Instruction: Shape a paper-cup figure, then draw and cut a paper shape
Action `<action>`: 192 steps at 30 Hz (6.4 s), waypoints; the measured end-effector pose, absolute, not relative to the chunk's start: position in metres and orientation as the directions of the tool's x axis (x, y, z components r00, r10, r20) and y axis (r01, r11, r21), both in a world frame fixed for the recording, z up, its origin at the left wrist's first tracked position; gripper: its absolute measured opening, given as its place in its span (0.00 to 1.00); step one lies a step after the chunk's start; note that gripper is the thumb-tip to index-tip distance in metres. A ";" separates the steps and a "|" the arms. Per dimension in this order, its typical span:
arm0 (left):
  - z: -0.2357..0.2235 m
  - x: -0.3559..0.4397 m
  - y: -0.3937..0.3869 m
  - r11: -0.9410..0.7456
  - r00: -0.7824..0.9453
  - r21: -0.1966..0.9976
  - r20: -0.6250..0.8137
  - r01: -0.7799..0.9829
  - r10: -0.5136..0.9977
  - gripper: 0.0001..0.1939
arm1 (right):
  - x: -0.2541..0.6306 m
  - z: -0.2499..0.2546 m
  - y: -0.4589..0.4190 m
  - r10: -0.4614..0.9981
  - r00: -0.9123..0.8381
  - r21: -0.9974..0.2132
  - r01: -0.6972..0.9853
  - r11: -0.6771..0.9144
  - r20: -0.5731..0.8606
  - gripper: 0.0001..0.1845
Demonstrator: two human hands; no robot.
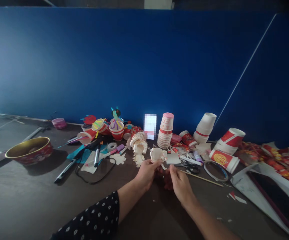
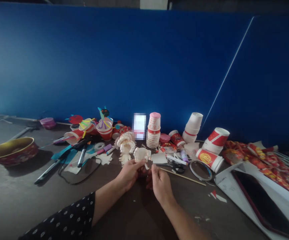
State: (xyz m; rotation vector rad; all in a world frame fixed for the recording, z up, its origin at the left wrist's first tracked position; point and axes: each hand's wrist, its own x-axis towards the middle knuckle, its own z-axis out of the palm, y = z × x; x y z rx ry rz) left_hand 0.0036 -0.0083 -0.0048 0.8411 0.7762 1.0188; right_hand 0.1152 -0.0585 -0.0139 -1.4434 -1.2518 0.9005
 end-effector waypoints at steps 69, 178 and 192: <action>-0.001 0.001 -0.008 0.266 0.374 0.921 -0.149 -0.286 0.915 0.11 | 0.118 -0.006 -0.057 0.981 0.160 -0.958 0.282 0.060 0.108 0.16; -0.003 -0.001 -0.002 0.282 0.258 0.914 -0.208 -0.291 0.943 0.07 | 0.117 -0.009 -0.056 0.966 0.257 -0.982 0.180 -0.059 -0.011 0.17; 0.001 -0.003 0.001 0.294 0.213 0.885 -0.229 -0.360 0.950 0.06 | 0.120 -0.015 -0.054 0.980 0.196 -0.975 0.220 -0.023 0.021 0.16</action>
